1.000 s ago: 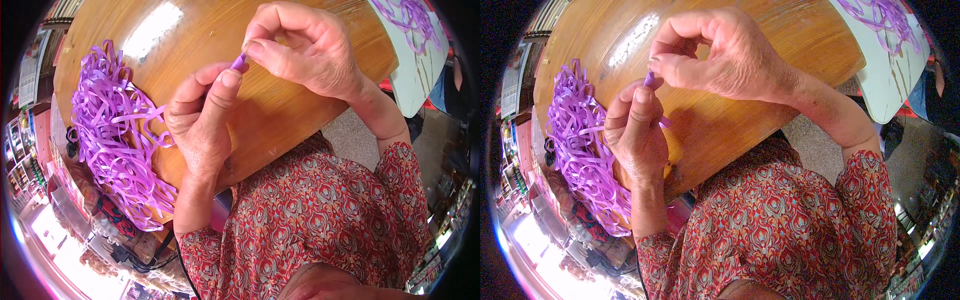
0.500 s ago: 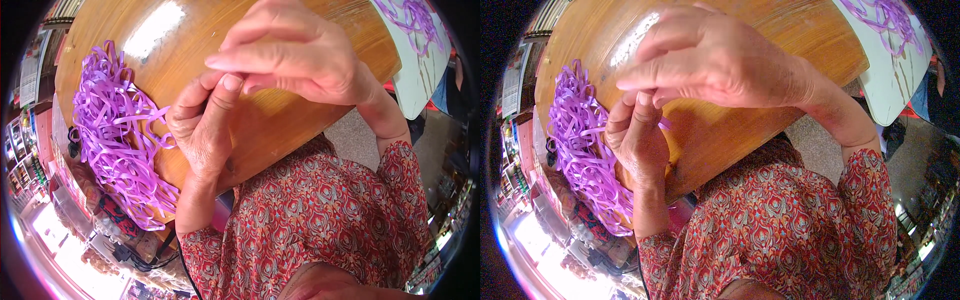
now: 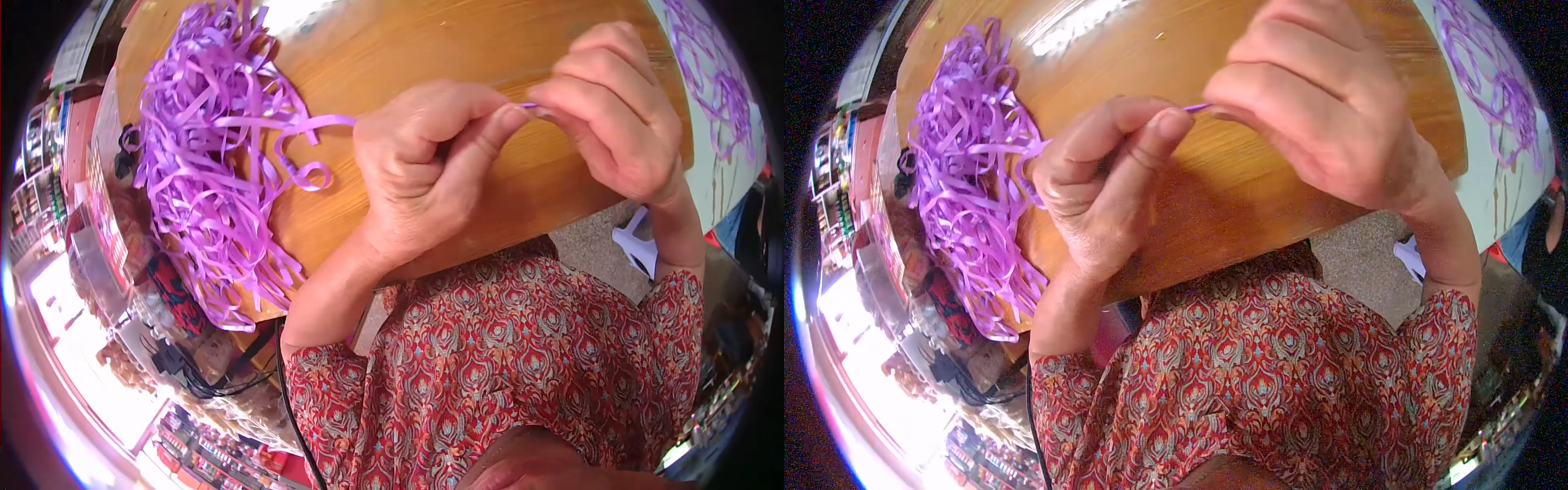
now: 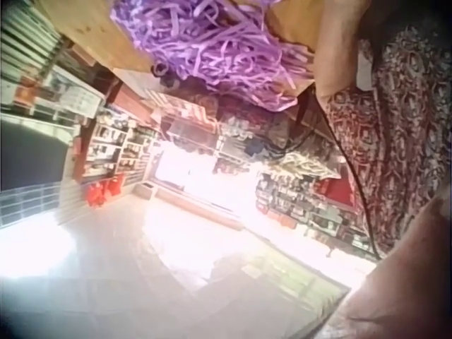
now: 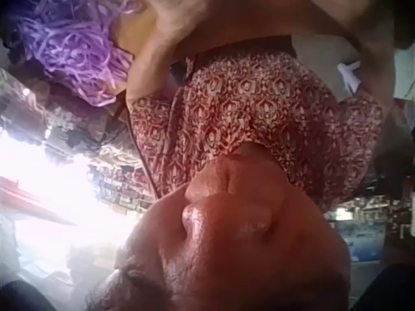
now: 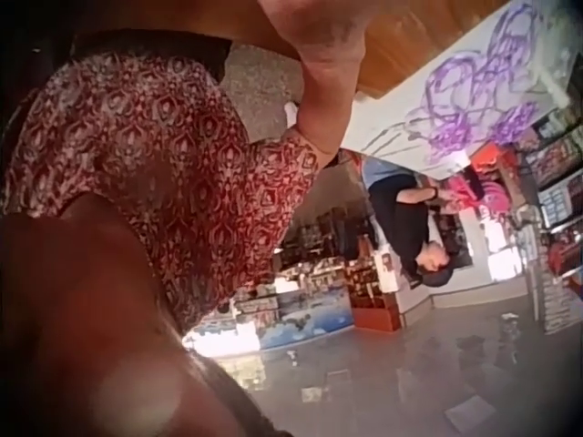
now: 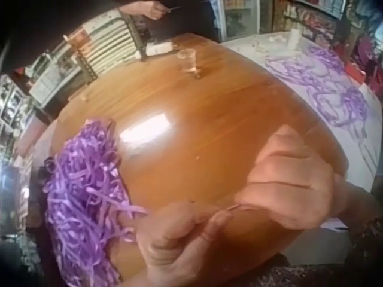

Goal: The person ties knots in purple ribbons by hand, one at a time, and places the knotted ribbons onto a wooden table.

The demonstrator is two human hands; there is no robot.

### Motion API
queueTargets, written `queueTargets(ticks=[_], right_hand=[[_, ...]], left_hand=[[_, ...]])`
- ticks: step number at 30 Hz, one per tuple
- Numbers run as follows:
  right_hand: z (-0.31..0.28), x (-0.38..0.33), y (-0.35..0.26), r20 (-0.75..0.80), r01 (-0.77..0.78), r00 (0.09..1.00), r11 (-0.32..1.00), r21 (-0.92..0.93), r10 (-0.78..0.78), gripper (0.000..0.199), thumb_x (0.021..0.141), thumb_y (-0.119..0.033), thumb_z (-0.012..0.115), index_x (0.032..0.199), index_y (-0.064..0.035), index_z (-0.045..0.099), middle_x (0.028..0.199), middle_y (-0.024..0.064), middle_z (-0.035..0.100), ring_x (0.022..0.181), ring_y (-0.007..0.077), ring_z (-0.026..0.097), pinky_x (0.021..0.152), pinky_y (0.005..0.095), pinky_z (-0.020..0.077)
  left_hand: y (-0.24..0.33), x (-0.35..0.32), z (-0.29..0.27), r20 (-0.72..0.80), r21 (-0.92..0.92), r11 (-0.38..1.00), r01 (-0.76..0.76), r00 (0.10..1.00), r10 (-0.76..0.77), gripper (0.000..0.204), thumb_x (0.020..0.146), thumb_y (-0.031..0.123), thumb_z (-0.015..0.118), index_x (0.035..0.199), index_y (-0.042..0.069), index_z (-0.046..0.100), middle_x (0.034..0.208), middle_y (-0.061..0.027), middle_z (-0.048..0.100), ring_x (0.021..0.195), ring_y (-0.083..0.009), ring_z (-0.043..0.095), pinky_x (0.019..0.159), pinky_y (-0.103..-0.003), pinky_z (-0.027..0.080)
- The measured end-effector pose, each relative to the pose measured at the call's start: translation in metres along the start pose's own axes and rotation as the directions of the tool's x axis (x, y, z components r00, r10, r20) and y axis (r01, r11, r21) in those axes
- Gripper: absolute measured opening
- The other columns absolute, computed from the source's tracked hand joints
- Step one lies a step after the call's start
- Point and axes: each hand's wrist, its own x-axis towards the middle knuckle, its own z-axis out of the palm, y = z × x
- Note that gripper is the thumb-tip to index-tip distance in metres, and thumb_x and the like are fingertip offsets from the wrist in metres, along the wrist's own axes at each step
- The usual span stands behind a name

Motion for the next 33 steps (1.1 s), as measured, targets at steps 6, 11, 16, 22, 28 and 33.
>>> queueTargets(ticks=[6, 11, 16, 22, 28, 33], right_hand=[[-0.003, -0.004, 0.003, 0.041, -0.024, 0.999, 0.999, 0.047, 0.022, 0.027, 0.067, -0.003, 0.070, 0.091, 0.0042, 0.060, 0.081, 0.0119, 0.057, 0.073, 0.0268, 0.053, 0.063, 0.0339, 0.0443], [0.019, -0.004, 0.001, 0.111, -0.336, 0.936, 0.758, 0.559, 0.333, 0.038, 0.082, -0.018, 0.064, 0.113, 0.0021, 0.052, 0.101, 0.0101, 0.061, 0.088, 0.0202, 0.057, 0.074, 0.0305, 0.0483], [0.054, 0.019, -0.021, 0.123, -0.155, 0.988, 0.632, 0.759, 0.094, 0.036, 0.076, -0.015, 0.070, 0.107, -0.0030, 0.057, 0.100, 0.0125, 0.060, 0.096, 0.0227, 0.057, 0.085, 0.0352, 0.0439], [0.032, 0.028, -0.017, 0.402, -0.410, 0.911, 0.327, 0.851, 0.096, 0.008, 0.084, -0.005, 0.062, 0.090, -0.0016, 0.066, 0.081, 0.0043, 0.062, 0.073, 0.0139, 0.059, 0.068, 0.0251, 0.0457], [-0.008, -0.015, 0.020, 0.413, -0.637, 0.736, 0.343, 0.690, 0.537, 0.014, 0.085, -0.007, 0.063, 0.096, 0.0010, 0.063, 0.087, 0.0019, 0.061, 0.079, 0.0073, 0.056, 0.070, 0.0215, 0.0447], [-0.031, -0.047, 0.027, 0.370, -0.686, 0.671, 0.348, 0.639, 0.642, 0.015, 0.086, -0.009, 0.061, 0.097, 0.0006, 0.063, 0.088, 0.0023, 0.060, 0.079, 0.0080, 0.055, 0.073, 0.0212, 0.0441]], left_hand=[[0.002, 0.000, 0.000, -0.004, -0.054, 0.995, -0.085, 0.996, 0.085, 0.005, 0.078, 0.000, 0.068, 0.075, 0.000, 0.064, 0.061, -0.0044, 0.057, 0.054, -0.0123, 0.052, 0.050, -0.025, 0.040], [0.023, -0.001, -0.001, -0.012, -0.615, 0.772, 0.158, 0.978, -0.209, 0.009, 0.082, -0.001, 0.065, 0.091, 0.000, 0.064, 0.076, -0.0050, 0.065, 0.059, -0.0065, 0.048, 0.055, -0.021, 0.041], [0.066, 0.010, -0.018, 0.114, -0.591, 0.802, 0.079, 0.993, -0.014, 0.018, 0.087, 0.022, 0.059, 0.095, 0.006, 0.063, 0.067, 0.0005, 0.051, 0.053, -0.0086, 0.039, 0.050, -0.025, 0.032], [0.087, 0.036, -0.082, 0.027, -0.730, 0.680, -0.060, 0.993, 0.116, 0.019, 0.092, 0.025, 0.054, 0.090, 0.006, 0.059, 0.059, 0.0047, 0.029, 0.052, -0.0089, 0.024, 0.052, -0.026, 0.022], [0.053, 0.031, -0.102, -0.076, -0.849, 0.525, -0.066, 0.997, 0.002, 0.018, 0.092, 0.021, 0.054, 0.089, 0.003, 0.057, 0.058, 0.0046, 0.027, 0.052, -0.0089, 0.022, 0.052, -0.025, 0.020], [0.013, 0.020, -0.127, -0.161, -0.906, 0.416, -0.072, 0.970, -0.184, 0.023, 0.096, 0.022, 0.047, 0.098, 0.001, 0.057, 0.056, 0.0056, 0.024, 0.051, -0.0082, 0.020, 0.050, -0.025, 0.019]])
